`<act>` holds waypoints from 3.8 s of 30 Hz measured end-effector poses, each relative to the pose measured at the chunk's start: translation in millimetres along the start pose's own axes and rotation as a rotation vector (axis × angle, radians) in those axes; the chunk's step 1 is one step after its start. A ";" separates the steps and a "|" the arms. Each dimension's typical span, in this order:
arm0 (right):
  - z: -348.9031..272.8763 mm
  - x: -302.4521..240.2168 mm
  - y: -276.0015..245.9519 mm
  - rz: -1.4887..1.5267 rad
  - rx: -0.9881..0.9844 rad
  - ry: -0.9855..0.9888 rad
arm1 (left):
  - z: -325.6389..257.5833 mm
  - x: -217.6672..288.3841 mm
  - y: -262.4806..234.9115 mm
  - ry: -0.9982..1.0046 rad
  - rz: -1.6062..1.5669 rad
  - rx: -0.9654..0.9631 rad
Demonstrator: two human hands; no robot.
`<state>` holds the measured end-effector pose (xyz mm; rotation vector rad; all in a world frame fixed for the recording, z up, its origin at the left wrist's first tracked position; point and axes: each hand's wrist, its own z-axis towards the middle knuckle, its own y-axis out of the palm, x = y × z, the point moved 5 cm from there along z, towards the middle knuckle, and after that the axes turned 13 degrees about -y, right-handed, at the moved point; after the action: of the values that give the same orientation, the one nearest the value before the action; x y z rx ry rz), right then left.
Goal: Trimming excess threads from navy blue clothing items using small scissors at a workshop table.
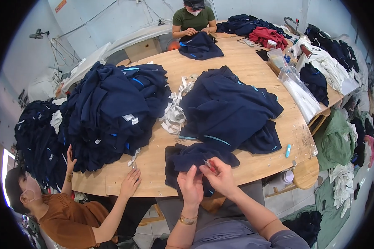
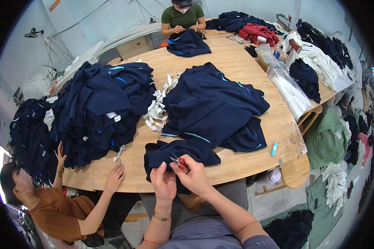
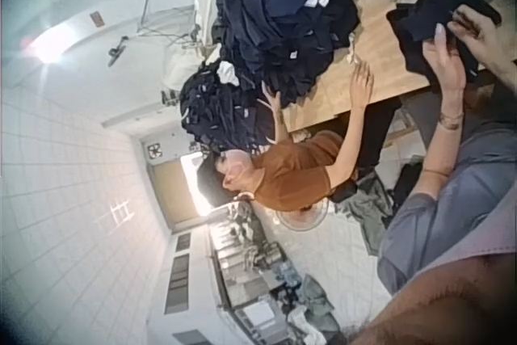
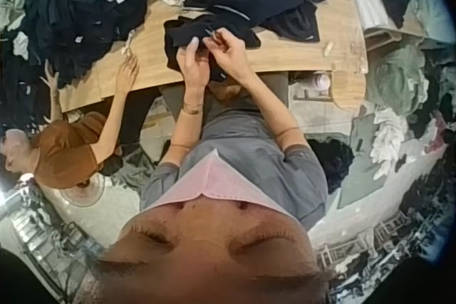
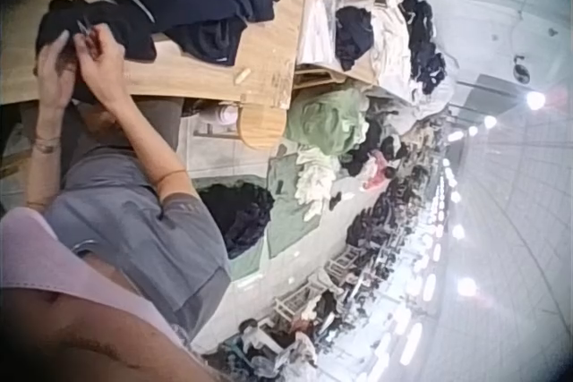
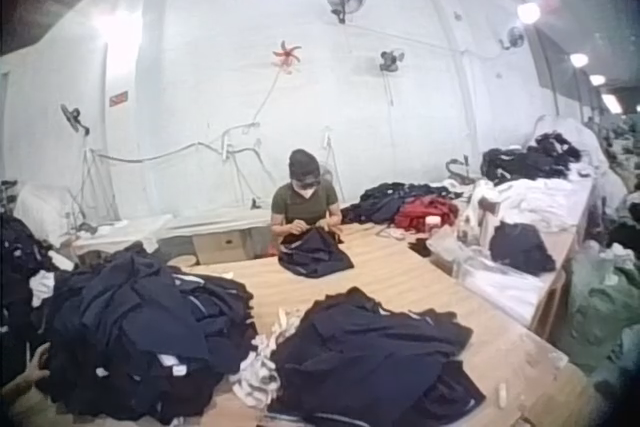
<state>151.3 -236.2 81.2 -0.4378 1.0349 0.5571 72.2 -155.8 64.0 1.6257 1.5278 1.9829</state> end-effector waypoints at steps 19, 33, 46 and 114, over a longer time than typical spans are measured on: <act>-6.3 -9.7 -27.4 -0.255 -0.091 -0.298 | 4.1 6.5 -3.7 -0.119 -0.083 0.037; -3.3 -8.6 -17.9 -0.529 -0.109 -0.437 | 3.0 2.2 -1.4 -0.115 -0.085 0.012; -0.6 -11.2 -23.4 -0.399 -0.084 -0.365 | 5.2 3.1 -9.1 -0.084 -0.001 0.055; -1.2 -3.3 -1.3 -0.357 -0.208 -0.209 | 4.9 10.3 -21.7 -0.011 0.013 0.050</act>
<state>149.9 -238.6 83.7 -0.7157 0.6800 0.3802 62.2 -136.0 53.5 1.6665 1.5795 1.9544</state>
